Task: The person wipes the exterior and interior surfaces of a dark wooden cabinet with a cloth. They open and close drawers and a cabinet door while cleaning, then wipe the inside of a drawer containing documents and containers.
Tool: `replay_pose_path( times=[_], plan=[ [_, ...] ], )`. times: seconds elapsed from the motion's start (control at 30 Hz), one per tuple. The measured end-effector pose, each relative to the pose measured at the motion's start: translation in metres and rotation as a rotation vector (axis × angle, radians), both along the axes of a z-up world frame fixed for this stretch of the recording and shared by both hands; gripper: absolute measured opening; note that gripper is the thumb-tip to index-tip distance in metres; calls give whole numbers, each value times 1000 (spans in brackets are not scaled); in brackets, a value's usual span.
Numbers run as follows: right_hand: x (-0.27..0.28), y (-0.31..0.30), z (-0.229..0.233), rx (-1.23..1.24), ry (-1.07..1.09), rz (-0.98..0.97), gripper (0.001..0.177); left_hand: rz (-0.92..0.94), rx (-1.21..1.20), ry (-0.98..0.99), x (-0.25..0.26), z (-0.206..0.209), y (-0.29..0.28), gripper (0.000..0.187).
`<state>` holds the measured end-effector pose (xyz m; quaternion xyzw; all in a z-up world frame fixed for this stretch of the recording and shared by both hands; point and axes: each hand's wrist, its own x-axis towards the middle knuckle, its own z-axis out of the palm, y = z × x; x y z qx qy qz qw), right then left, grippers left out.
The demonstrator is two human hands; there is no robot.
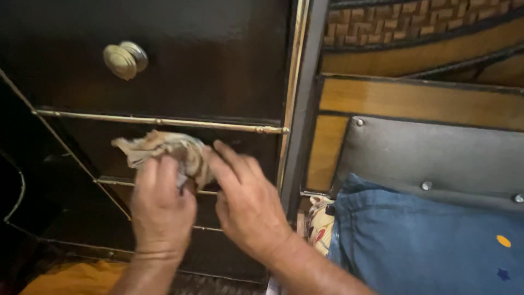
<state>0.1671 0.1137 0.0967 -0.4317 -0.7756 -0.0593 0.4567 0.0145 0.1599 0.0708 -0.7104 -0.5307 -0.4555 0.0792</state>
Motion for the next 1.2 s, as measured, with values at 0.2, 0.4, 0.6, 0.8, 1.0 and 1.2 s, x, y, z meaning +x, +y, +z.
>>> replay_pose_path(
  times=[0.2,0.4,0.6,0.8,1.0,1.2],
  plan=[
    [1,3,4,-48,29,18,75,93,41,-238,23,19,-5,25],
    [-1,8,-12,-48,84,46,70,-40,-502,-632,24,31,-23,35],
    [2,17,-17,-104,225,-35,23,-140,-104,-96,-10,10,-21,49],
    [-29,14,-18,-127,237,97,58,-233,-92,-264,-13,-4,-24,49],
    [-58,31,-14,-60,279,-27,42,-351,-368,-508,-27,13,-29,42],
    [-80,63,-6,183,195,-125,20,-371,-275,-265,-62,12,-9,65]
  ],
)
